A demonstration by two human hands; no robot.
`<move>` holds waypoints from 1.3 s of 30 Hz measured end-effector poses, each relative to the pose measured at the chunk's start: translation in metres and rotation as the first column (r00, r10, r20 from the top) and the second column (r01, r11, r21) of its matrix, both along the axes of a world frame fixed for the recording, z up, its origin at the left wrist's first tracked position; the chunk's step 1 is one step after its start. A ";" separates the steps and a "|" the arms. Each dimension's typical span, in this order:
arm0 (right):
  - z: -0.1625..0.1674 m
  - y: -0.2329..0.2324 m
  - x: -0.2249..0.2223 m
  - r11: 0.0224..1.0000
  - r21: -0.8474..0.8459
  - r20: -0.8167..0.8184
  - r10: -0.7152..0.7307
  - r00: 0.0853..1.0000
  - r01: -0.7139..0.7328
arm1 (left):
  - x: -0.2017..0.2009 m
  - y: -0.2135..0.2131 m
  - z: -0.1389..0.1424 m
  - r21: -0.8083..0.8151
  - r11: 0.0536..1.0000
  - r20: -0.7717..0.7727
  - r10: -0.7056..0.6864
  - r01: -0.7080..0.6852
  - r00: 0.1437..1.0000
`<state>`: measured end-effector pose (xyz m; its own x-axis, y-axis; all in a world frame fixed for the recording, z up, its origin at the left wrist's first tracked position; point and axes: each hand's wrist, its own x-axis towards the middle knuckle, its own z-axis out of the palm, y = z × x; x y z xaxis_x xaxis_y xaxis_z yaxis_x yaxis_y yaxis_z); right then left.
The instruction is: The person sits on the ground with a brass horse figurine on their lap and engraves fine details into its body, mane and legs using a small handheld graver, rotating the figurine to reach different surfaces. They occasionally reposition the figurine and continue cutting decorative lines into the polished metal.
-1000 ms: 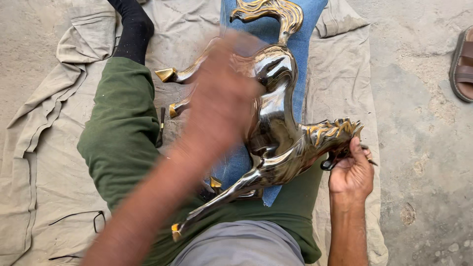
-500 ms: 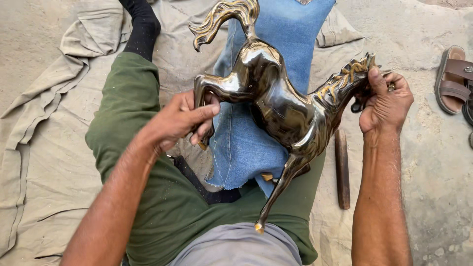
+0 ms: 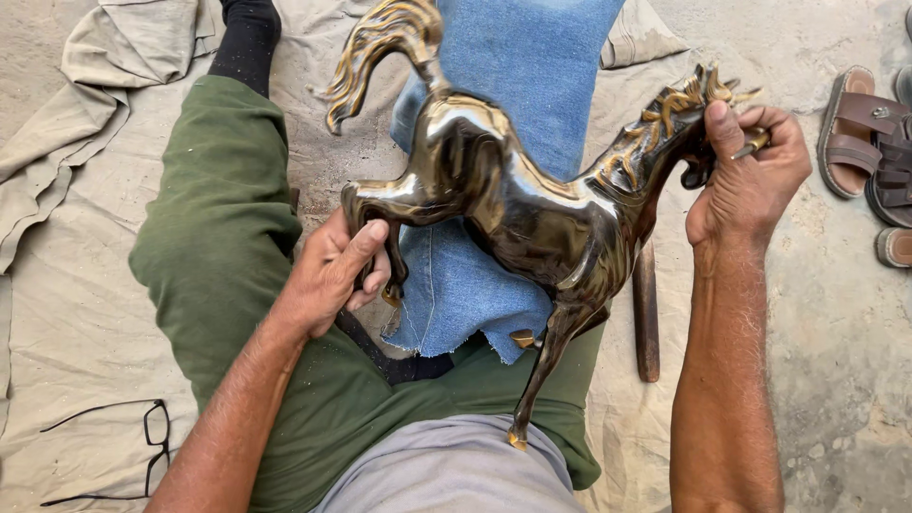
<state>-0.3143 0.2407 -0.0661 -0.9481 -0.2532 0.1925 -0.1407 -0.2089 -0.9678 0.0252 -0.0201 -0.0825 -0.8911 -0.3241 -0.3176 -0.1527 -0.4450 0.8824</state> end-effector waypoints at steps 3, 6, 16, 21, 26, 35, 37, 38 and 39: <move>0.007 -0.006 0.003 0.999 0.008 -0.067 0.045 0.997 -0.044 | 0.007 0.006 -0.011 -0.117 0.992 0.058 0.055 -0.048 0.997; 0.004 -0.011 0.005 0.998 0.025 -0.077 0.067 0.995 -0.066 | 0.009 0.004 -0.014 -0.287 0.952 -0.096 0.077 -0.102 0.992; -0.035 0.003 0.010 0.997 0.077 0.229 0.004 0.973 -0.022 | 0.006 -0.012 0.023 -0.170 0.982 0.067 0.088 -0.075 0.994; -0.031 0.013 0.029 0.998 -0.061 0.320 0.025 0.947 -0.006 | 0.006 -0.010 0.014 -0.186 0.978 0.084 0.108 -0.091 0.991; -0.014 0.031 0.045 0.998 -0.056 0.310 0.056 0.949 -0.040 | 0.013 -0.006 -0.011 -0.262 0.954 0.036 0.158 -0.143 0.987; -0.003 0.065 0.097 0.998 -0.019 0.260 -0.045 0.964 0.051 | 0.018 0.001 -0.024 -0.269 0.937 -0.068 0.212 -0.222 0.975; -0.002 0.064 0.112 0.998 -0.041 0.246 -0.033 0.969 0.044 | 0.017 0.003 -0.022 -0.264 0.937 -0.060 0.222 -0.230 0.973; 0.000 0.063 0.121 0.999 -0.036 0.227 -0.026 0.974 0.035 | 0.018 0.004 -0.021 -0.260 0.937 -0.052 0.226 -0.232 0.973; 0.001 0.059 0.130 0.999 -0.032 0.206 -0.019 0.978 0.027 | 0.017 0.005 -0.019 -0.255 0.938 -0.046 0.229 -0.233 0.972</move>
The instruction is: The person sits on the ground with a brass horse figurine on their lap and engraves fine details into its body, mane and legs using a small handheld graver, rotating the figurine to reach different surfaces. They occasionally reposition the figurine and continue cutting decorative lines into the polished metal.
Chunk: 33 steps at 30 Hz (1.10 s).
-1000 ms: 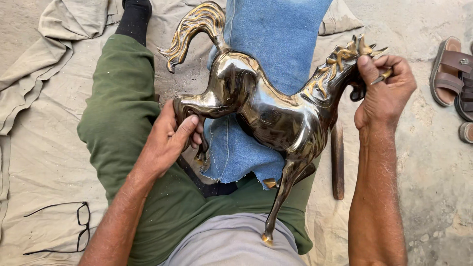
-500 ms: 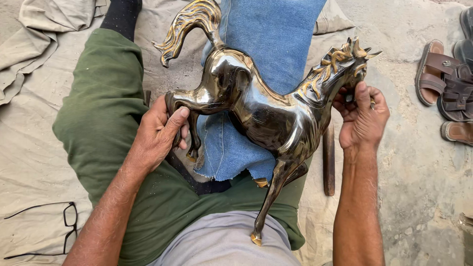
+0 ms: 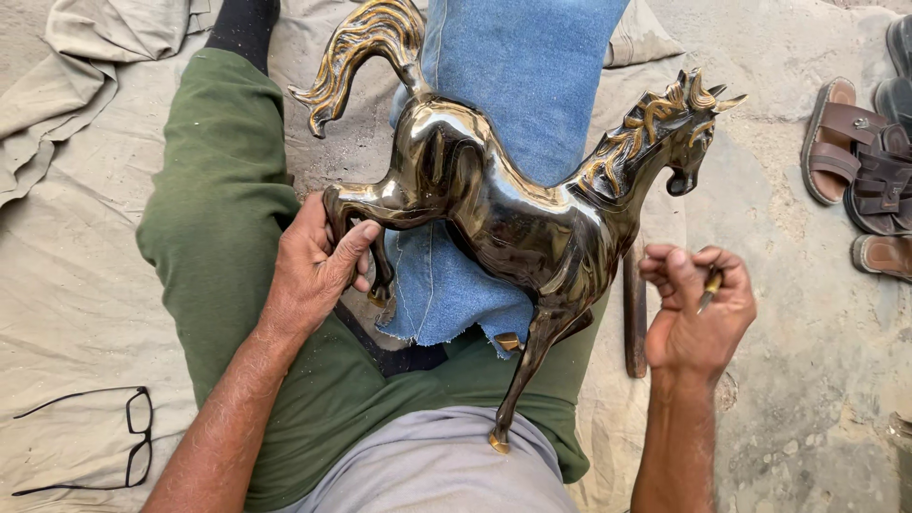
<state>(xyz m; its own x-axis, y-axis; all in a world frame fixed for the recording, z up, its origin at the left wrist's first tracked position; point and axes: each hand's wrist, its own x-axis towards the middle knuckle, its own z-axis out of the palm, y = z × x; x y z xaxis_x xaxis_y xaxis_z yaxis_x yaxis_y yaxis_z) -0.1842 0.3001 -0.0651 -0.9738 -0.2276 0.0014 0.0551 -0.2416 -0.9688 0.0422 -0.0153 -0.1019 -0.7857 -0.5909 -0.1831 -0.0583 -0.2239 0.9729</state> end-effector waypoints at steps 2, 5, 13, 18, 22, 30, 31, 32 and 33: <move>0.005 -0.010 0.017 1.000 0.018 -0.084 0.020 0.996 -0.018 | -0.001 0.001 0.002 -0.012 1.000 0.010 0.002 -0.002 1.000; 0.021 -0.028 0.038 0.996 0.070 -0.227 0.072 0.971 -0.058 | -0.001 0.003 0.005 -0.008 1.000 0.021 0.011 -0.011 1.000; 0.060 -0.061 0.051 0.954 0.239 -0.315 0.251 0.915 -0.179 | -0.001 0.010 0.013 -0.019 0.999 0.087 0.032 -0.031 0.996; 0.037 -0.058 0.054 0.963 0.192 -0.333 0.245 0.911 -0.189 | 0.001 0.016 0.015 -0.003 0.999 0.092 0.039 -0.039 0.995; 0.012 -0.063 0.052 0.963 0.168 -0.396 0.260 0.881 -0.209 | 0.001 0.017 0.013 -0.020 0.999 0.124 0.052 -0.050 0.991; -0.009 -0.076 0.055 0.982 0.003 -0.478 0.169 0.862 -0.191 | -0.001 0.017 0.015 -0.057 0.997 0.141 0.050 -0.042 0.989; -0.010 -0.076 0.055 0.984 -0.028 -0.491 0.141 0.859 -0.177 | -0.003 0.017 0.015 -0.055 0.998 0.131 0.051 -0.044 0.990; -0.011 -0.074 0.054 0.982 -0.098 -0.453 0.100 0.886 -0.161 | -0.004 0.017 0.016 -0.050 0.998 0.121 0.053 -0.047 0.991; -0.012 -0.072 0.053 0.976 -0.165 -0.409 0.062 0.911 -0.140 | -0.004 0.018 0.016 -0.043 0.998 0.113 0.053 -0.048 0.992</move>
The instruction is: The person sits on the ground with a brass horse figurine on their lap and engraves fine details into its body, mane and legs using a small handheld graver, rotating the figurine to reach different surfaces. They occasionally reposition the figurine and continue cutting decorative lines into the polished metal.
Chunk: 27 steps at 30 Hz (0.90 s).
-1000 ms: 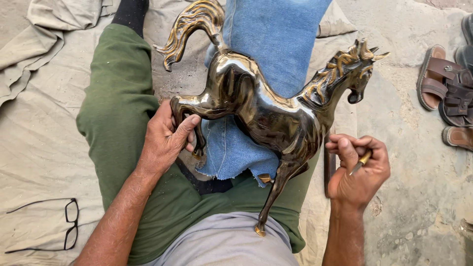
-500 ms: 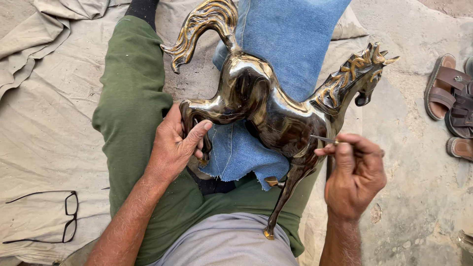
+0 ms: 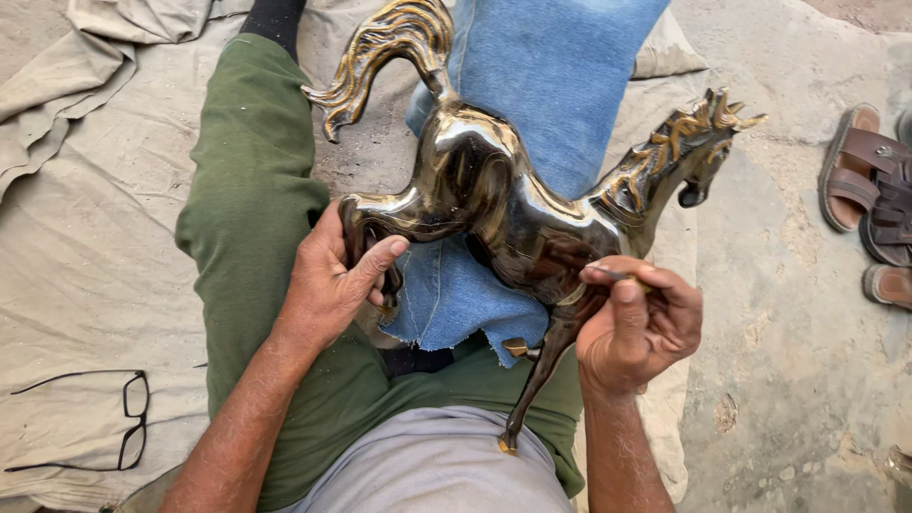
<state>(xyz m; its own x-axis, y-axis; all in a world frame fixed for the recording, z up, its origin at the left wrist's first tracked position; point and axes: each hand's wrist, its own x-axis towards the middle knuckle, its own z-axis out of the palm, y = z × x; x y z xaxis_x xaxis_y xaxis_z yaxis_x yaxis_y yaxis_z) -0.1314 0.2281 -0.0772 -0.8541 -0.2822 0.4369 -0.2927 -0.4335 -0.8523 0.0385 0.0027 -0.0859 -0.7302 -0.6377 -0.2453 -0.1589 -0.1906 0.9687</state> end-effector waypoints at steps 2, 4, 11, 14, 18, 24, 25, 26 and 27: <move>-0.001 0.006 -0.006 0.995 -0.101 0.135 -0.007 0.991 0.021 | 0.000 0.001 0.000 0.053 0.999 -0.033 -0.007 0.008 0.999; -0.001 0.013 -0.015 0.981 -0.188 0.290 0.018 0.957 0.039 | -0.001 0.001 -0.001 0.080 0.997 -0.027 -0.007 0.009 1.000; 0.011 0.036 -0.029 0.993 -0.121 0.317 0.022 0.948 0.017 | 0.000 0.001 -0.006 0.066 0.998 -0.022 0.014 -0.012 1.000; 0.022 0.040 -0.033 0.996 0.018 0.229 -0.085 0.970 0.083 | -0.002 0.000 -0.009 0.048 0.999 -0.008 0.022 -0.022 1.000; 0.030 0.038 -0.027 0.993 0.110 0.178 -0.065 0.982 0.046 | 0.003 0.004 -0.010 0.042 0.999 0.001 0.025 -0.025 1.000; 0.032 0.018 -0.016 0.968 0.248 0.059 0.020 0.998 -0.034 | 0.001 0.005 -0.011 0.054 0.998 0.005 0.013 -0.013 1.000; 0.032 0.013 -0.019 0.957 0.285 0.045 0.042 0.998 -0.053 | 0.000 0.004 -0.012 0.056 0.998 -0.002 0.010 -0.010 1.000; 0.034 0.008 -0.023 0.954 0.294 0.031 0.057 0.998 -0.064 | -0.002 0.002 -0.013 0.057 0.998 -0.009 0.003 -0.003 1.000; 0.035 0.003 -0.028 0.951 0.301 0.016 0.072 0.997 -0.073 | -0.003 -0.001 -0.014 0.056 0.998 -0.018 -0.005 0.006 1.000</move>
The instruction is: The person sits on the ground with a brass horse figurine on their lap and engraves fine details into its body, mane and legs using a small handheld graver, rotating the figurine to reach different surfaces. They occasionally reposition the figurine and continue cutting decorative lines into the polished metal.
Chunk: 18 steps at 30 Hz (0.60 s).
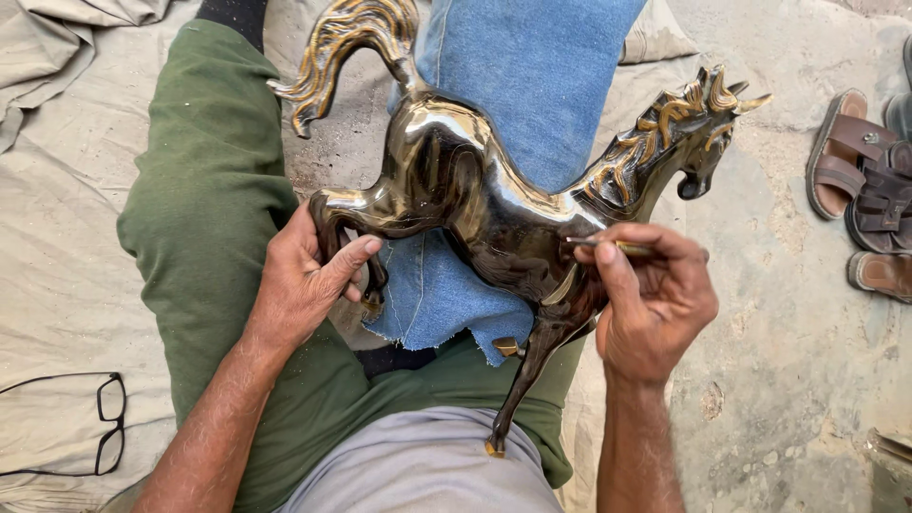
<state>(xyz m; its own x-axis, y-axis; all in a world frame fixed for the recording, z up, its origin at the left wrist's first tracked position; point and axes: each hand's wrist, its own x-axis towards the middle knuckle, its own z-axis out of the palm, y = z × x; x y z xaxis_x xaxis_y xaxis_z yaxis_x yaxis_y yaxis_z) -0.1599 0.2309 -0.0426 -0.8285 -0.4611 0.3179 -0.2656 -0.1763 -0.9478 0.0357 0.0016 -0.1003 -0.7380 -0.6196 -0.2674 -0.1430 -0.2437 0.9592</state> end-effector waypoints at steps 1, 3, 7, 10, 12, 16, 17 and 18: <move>0.000 -0.006 -0.006 1.000 0.005 -0.018 0.014 1.000 -0.014 | -0.001 -0.004 -0.001 -0.029 1.000 -0.001 -0.009 0.009 1.000; 0.001 -0.017 -0.017 0.997 0.048 -0.055 0.065 0.996 -0.062 | -0.002 -0.011 -0.001 -0.078 0.996 0.004 -0.034 0.034 0.999; 0.006 -0.026 -0.017 0.997 0.051 0.008 0.062 0.998 -0.063 | -0.006 -0.022 0.004 -0.103 0.989 -0.051 -0.108 0.103 0.993; 0.014 -0.027 -0.008 0.997 0.078 -0.028 0.021 0.999 -0.018 | -0.012 -0.023 0.011 -0.065 0.992 -0.094 -0.118 0.112 0.989; 0.019 -0.025 -0.002 0.992 0.125 -0.031 -0.028 0.999 0.032 | -0.012 -0.019 0.015 -0.080 0.990 -0.074 -0.123 0.117 0.990; 0.020 -0.026 0.003 0.934 0.321 -0.119 -0.124 0.985 0.156 | -0.013 -0.018 0.011 -0.077 0.991 -0.024 -0.113 0.111 0.993; 0.019 -0.027 0.003 0.954 0.254 -0.105 -0.133 0.986 0.156 | -0.013 -0.018 0.008 -0.082 0.991 -0.023 -0.105 0.103 0.994; 0.018 -0.029 0.004 0.971 0.181 -0.091 -0.139 0.986 0.154 | -0.012 -0.020 0.005 -0.091 0.992 -0.024 -0.095 0.093 0.995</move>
